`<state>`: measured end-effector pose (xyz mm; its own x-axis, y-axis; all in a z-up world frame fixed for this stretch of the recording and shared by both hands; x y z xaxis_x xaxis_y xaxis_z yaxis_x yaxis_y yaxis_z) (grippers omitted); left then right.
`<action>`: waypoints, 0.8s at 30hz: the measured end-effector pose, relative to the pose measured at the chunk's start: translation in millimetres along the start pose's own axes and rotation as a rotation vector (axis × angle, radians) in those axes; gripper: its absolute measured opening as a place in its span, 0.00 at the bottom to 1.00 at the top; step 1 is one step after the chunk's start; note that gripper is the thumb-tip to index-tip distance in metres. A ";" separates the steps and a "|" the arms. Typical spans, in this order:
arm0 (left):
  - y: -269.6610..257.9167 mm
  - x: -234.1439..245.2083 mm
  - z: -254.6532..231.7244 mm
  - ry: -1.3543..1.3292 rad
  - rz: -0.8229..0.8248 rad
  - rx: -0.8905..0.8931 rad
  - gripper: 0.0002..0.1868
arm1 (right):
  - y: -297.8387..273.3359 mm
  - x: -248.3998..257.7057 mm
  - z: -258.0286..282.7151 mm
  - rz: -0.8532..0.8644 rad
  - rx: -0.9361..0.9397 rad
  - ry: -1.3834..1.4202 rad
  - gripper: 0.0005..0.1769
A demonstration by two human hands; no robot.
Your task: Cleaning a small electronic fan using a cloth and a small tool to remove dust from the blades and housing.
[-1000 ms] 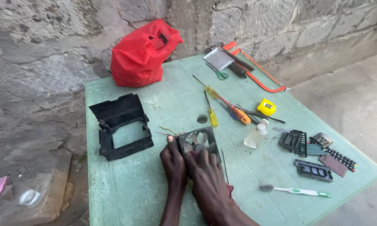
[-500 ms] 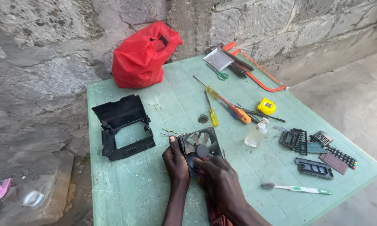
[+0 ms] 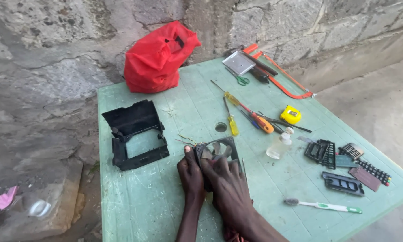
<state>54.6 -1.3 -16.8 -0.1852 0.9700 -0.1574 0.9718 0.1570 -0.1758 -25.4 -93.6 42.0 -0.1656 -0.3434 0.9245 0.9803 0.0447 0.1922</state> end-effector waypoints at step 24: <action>6.3 -1.1 6.0 -0.013 0.022 -0.024 0.32 | -39.1 67.7 -22.9 -0.367 0.069 0.467 0.22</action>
<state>60.0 -2.4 -23.6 -0.1650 0.9709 -0.1734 0.9790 0.1398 -0.1486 -72.5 -140.1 89.5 -0.4122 -0.7235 0.5538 0.8562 -0.0998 0.5069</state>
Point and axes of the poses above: each hand's wrist, its own y-axis towards the middle knuckle, its own x-axis out of the back of the hand, z = x × y, the point moved 8 cm from there along y, towards the middle knuckle, and after that the axes turned 4 degrees about x, right-handed, at the moved point
